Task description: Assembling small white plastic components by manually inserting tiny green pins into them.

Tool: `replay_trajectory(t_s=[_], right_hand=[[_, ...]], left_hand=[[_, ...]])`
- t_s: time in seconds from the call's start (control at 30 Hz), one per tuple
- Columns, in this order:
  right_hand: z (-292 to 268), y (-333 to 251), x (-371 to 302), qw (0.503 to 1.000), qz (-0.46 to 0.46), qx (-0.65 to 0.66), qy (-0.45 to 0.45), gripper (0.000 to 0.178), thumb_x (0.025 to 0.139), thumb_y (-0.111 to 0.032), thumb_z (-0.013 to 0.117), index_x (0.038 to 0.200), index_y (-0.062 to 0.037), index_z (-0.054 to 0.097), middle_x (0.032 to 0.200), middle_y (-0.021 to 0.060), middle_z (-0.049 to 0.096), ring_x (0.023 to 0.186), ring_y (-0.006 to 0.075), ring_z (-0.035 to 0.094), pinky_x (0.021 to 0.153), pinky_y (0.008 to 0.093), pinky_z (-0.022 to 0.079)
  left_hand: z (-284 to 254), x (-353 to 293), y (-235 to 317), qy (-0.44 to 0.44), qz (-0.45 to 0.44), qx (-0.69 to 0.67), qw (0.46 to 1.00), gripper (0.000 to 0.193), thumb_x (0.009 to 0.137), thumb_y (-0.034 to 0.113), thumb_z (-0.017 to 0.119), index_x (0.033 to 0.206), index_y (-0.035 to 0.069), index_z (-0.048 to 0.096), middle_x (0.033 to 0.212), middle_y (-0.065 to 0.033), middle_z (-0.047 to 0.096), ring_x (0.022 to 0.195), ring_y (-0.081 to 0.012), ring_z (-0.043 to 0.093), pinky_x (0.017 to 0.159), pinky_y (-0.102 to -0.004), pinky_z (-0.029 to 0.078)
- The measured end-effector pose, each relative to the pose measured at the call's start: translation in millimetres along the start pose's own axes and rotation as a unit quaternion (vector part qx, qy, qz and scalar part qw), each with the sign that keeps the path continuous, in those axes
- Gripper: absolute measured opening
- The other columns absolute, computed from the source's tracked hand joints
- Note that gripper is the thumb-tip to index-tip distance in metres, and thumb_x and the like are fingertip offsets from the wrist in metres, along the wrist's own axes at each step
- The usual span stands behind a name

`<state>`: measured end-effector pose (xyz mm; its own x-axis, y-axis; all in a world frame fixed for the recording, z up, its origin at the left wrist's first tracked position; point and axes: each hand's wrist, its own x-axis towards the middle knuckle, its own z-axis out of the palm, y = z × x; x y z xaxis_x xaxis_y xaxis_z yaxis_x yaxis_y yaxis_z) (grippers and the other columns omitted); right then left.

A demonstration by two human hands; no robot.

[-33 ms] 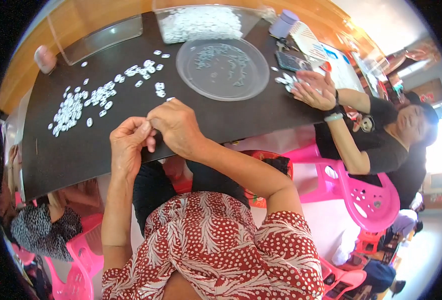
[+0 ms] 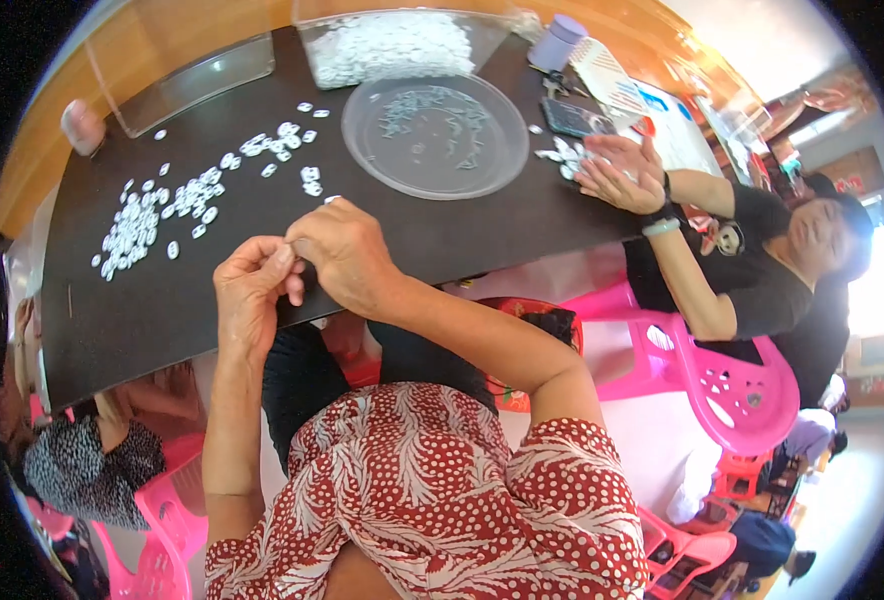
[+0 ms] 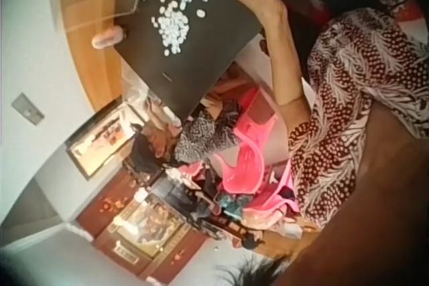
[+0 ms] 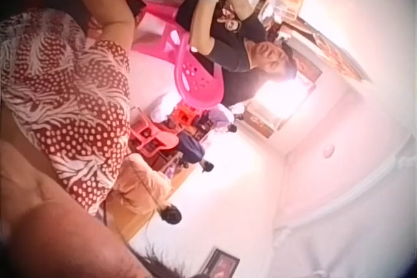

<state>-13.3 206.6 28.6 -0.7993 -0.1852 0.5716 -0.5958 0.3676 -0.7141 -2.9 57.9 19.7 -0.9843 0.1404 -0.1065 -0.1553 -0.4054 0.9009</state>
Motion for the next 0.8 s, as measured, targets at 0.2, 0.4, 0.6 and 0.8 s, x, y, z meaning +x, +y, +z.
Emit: replay_trajectory(t_s=[0.2, 0.4, 0.6, 0.8], right_hand=[[-23, 2, -1, 0.995, -0.029, -0.091, 0.017, 0.007, 0.074, -0.002, 0.062, 0.08, -0.0029, 0.063, 0.073, 0.0089, 0.06, 0.071, 0.0258, 0.053, 0.065, 0.035, 0.043], [-41, 8, -4, 0.99, -0.015, -0.139, -0.003, 0.015, 0.077, -0.004, 0.063, 0.091, -0.0021, 0.065, 0.074, 0.0084, 0.062, 0.072, 0.023, 0.055, 0.066, 0.0322, 0.045], [25, -8, 70, 0.973, 0.056, -0.109, -0.196, 0.041, 0.077, -0.015, 0.055, 0.109, 0.0106, 0.055, 0.066, 0.0179, 0.064, 0.065, 0.0223, 0.065, 0.064, 0.0335, 0.049], [50, 19, 126, 0.966, 0.103, -0.077, -0.223, 0.046, 0.076, -0.017, 0.056, 0.114, 0.0088, 0.054, 0.06, 0.0153, 0.063, 0.064, 0.0205, 0.064, 0.066, 0.0314, 0.048]], left_hand=[[0, 7, -3, 0.022, 0.012, 0.012, 1.0, 0.011, 0.083, 0.008, 0.066, 0.085, -0.002, 0.063, 0.071, -0.0063, 0.06, 0.054, -0.01, 0.053, 0.046, -0.0213, 0.043], [-9, 2, -1, 0.067, 0.014, 0.036, 0.997, 0.012, 0.084, 0.007, 0.064, 0.089, -0.002, 0.062, 0.07, -0.0069, 0.06, 0.053, -0.01, 0.053, 0.045, -0.0214, 0.042], [-15, 7, -13, 0.076, 0.062, -0.064, 0.993, 0.011, 0.087, 0.008, 0.059, 0.087, -0.002, 0.057, 0.071, -0.0084, 0.059, 0.053, -0.0123, 0.054, 0.046, -0.0237, 0.044], [-12, 4, -17, 0.079, 0.085, -0.068, 0.991, 0.012, 0.089, 0.009, 0.058, 0.088, -0.002, 0.056, 0.072, -0.0087, 0.058, 0.053, -0.0115, 0.053, 0.047, -0.0237, 0.044]])
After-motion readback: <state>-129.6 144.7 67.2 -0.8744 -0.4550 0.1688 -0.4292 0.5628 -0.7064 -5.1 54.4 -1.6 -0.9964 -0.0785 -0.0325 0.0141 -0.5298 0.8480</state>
